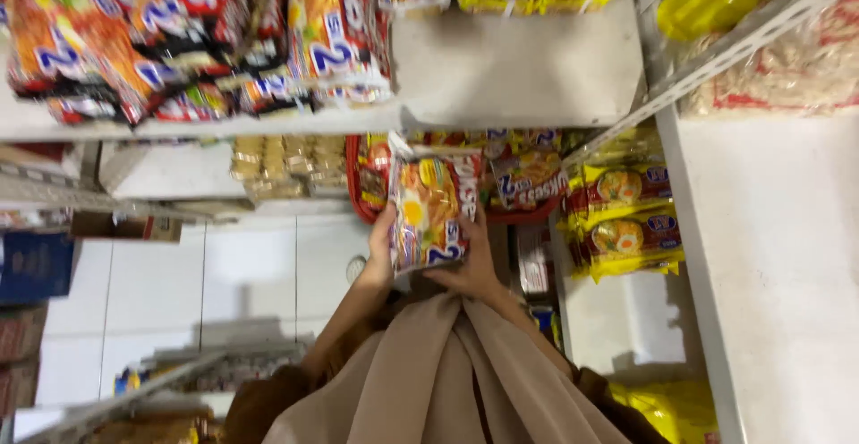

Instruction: The person restocks store shelves by taking packets of instant noodles and seasonings from a basket and placing and arranging them onto the shelves by hand.

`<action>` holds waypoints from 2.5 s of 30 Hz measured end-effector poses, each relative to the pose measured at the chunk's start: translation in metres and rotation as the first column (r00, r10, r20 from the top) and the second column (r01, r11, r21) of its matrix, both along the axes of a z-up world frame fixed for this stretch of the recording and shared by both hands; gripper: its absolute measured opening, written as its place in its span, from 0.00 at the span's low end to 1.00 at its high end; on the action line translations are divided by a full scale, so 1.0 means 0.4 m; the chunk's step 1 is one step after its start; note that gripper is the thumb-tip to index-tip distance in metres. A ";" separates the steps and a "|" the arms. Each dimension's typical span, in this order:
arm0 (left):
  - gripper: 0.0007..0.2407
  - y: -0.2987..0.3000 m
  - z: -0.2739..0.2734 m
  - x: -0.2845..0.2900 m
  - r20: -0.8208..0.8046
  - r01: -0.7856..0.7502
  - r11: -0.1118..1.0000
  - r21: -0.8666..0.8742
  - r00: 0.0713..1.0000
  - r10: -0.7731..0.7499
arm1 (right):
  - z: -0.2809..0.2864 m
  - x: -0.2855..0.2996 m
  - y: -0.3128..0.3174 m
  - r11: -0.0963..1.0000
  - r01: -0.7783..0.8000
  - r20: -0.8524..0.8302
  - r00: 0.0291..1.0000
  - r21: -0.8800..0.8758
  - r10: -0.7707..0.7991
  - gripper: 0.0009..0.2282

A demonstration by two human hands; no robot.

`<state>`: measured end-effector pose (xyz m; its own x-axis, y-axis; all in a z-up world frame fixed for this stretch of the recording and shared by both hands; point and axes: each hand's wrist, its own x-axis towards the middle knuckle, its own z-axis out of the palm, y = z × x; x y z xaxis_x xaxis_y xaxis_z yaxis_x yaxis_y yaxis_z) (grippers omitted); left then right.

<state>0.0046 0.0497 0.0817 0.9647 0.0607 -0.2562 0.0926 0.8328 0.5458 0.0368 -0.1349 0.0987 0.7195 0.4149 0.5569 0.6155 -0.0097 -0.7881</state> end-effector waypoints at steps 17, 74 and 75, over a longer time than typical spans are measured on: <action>0.21 0.412 0.418 0.045 0.720 -0.709 -0.209 0.673 0.693 -0.035 | 0.244 0.238 0.380 0.847 0.445 0.229 0.827 0.290 -0.513 0.43; 0.32 -0.308 -0.331 0.268 -0.176 0.389 0.801 0.455 0.921 -0.347 | -0.487 0.340 -0.432 0.649 0.591 -0.375 0.532 -0.479 -0.760 0.22; 0.32 -0.299 -0.319 0.232 -0.236 0.441 0.817 0.372 0.896 -0.376 | -0.466 0.317 -0.426 0.695 0.629 -0.387 0.579 -0.348 -0.718 0.20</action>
